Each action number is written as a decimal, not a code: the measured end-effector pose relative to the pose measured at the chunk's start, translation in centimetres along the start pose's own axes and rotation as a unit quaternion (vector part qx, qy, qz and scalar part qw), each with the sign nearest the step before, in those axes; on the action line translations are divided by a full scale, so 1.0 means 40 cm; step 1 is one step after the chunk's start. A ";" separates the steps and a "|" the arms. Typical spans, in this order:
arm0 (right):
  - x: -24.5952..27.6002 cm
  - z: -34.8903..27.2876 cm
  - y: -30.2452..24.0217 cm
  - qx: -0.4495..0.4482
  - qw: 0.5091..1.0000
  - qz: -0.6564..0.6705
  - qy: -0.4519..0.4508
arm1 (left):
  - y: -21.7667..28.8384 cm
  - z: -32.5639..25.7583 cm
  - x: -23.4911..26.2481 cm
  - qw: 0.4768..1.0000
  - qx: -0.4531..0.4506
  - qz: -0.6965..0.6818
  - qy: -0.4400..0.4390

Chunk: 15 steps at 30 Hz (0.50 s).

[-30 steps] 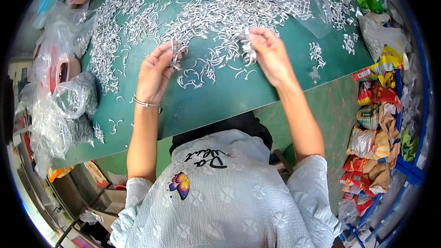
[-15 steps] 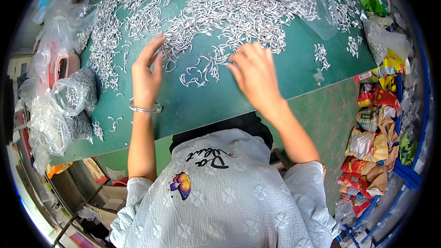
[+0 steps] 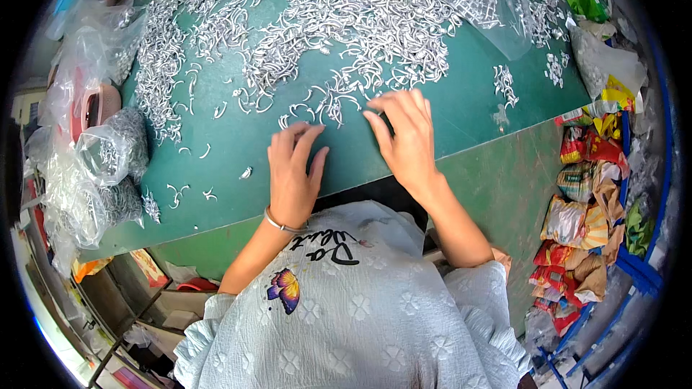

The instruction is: The person sorts small curved metal components on a green worktable by hand, picking individual pieces from a large pile and grouping them together.

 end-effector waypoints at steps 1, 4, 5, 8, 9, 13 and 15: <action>-0.006 0.013 -0.004 0.003 1.000 -0.015 0.004 | 0.002 0.012 -0.004 1.000 0.003 0.019 0.005; -0.056 0.013 0.002 0.031 0.994 -0.096 -0.038 | 0.008 0.032 -0.004 0.998 0.007 0.056 0.017; -0.050 0.009 0.000 0.033 0.994 -0.096 -0.045 | 0.009 0.036 -0.003 0.998 0.007 0.066 0.021; -0.026 -0.021 -0.027 0.041 0.995 -0.064 -0.070 | 0.004 0.021 0.010 1.000 0.002 -0.014 0.013; -0.024 -0.033 -0.038 0.041 0.995 -0.030 -0.090 | 0.008 0.013 0.005 1.000 -0.012 -0.014 0.002; -0.009 -0.038 -0.013 0.027 0.995 0.085 -0.050 | 0.034 -0.006 -0.036 0.998 -0.051 -0.002 -0.024; 0.005 -0.004 0.019 -0.020 0.999 -0.034 0.001 | 0.033 -0.007 -0.051 0.998 -0.058 -0.002 -0.036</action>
Point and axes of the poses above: each hand's wrist, its own z-axis towards the middle knuckle, its own x-axis out of the back of the hand, y = z × x, the point moved 3 cm from there along z, towards the middle knuckle, and after that the axes turned 6 degrees about x, right-handed, at the moved point
